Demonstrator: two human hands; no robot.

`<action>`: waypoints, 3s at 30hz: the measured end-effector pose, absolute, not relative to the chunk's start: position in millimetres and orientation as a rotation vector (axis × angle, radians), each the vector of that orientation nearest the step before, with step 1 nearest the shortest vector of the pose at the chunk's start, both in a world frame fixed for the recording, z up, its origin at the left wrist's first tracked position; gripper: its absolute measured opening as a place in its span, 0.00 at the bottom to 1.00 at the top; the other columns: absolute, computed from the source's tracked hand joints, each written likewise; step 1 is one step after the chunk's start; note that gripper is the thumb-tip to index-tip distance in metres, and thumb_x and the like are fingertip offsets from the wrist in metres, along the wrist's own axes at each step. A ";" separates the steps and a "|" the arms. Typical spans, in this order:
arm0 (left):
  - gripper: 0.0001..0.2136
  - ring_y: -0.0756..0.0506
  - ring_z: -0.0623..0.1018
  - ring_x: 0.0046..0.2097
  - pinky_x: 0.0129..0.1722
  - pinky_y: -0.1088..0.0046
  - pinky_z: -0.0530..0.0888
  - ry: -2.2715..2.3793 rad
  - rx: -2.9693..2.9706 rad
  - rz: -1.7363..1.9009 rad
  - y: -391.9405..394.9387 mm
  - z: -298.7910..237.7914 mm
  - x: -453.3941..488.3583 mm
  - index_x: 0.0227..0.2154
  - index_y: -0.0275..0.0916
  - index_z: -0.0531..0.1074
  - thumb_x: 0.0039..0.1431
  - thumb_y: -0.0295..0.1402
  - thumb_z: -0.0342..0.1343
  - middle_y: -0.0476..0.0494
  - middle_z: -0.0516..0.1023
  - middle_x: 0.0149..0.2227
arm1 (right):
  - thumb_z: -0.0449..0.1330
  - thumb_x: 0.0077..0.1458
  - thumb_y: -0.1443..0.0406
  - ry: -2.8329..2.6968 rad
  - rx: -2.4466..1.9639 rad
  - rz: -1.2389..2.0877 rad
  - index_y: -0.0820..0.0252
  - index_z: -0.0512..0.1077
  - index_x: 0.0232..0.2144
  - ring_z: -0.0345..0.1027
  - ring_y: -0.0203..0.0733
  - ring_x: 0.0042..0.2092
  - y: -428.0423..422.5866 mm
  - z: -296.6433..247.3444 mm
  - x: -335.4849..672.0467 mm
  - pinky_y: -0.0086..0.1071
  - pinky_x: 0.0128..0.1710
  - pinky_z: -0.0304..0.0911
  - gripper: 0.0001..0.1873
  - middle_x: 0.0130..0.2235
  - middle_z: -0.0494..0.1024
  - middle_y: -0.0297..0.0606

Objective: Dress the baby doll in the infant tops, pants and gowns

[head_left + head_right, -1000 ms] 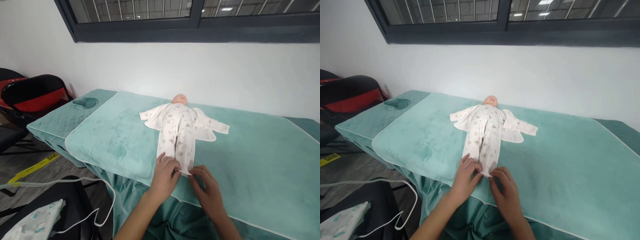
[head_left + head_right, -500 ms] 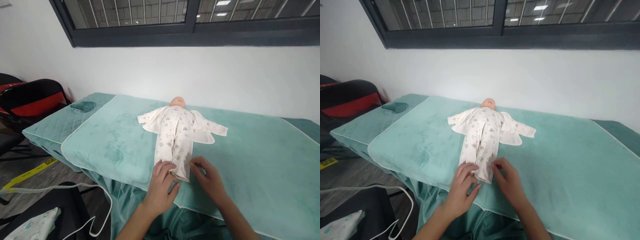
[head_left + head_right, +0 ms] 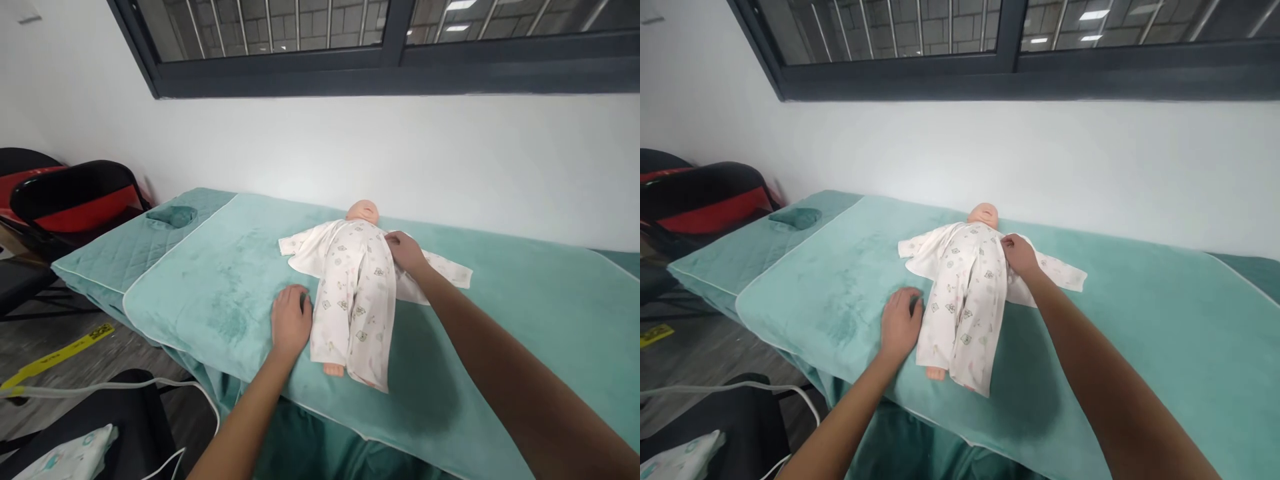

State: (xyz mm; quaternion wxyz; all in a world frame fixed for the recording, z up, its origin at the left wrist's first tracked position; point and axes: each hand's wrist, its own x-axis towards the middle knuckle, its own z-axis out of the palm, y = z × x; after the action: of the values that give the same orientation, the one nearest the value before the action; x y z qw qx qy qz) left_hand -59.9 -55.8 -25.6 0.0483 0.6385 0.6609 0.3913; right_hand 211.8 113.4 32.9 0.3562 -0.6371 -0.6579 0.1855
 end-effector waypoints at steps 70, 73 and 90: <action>0.18 0.41 0.78 0.41 0.39 0.66 0.69 2.101 2.099 0.751 22.8 -13.5 -58.1 0.55 0.48 0.71 0.66 0.42 0.47 0.42 0.80 0.39 | 0.53 0.60 0.62 -2.189 -1.479 -0.096 0.58 0.70 0.50 0.63 0.54 0.55 -4.3 -26.0 246.1 0.47 0.53 0.63 0.17 0.53 0.73 0.48; 0.14 0.43 0.77 0.41 0.38 0.69 0.68 2.074 2.094 0.783 24.1 -14.0 -57.9 0.44 0.47 0.78 0.65 0.41 0.48 0.44 0.80 0.38 | 0.54 0.60 0.62 -2.257 -1.442 -0.120 0.56 0.71 0.48 0.65 0.52 0.52 -15.3 -20.6 243.0 0.44 0.50 0.64 0.15 0.51 0.74 0.44; 0.13 0.45 0.77 0.38 0.38 0.70 0.70 2.078 1.916 1.046 15.9 -17.5 -60.0 0.42 0.42 0.76 0.59 0.27 0.49 0.45 0.79 0.41 | 0.50 0.62 0.68 -2.280 -1.562 -0.105 0.57 0.71 0.34 0.66 0.47 0.40 -25.1 -14.3 217.1 0.36 0.37 0.56 0.10 0.37 0.76 0.42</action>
State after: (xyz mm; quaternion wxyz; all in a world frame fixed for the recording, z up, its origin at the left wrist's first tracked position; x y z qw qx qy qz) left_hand -60.0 15.9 -17.5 0.0637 0.6344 0.6880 0.3465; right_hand 217.1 -25.1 -14.3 0.1867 -0.5550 -0.8098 -0.0372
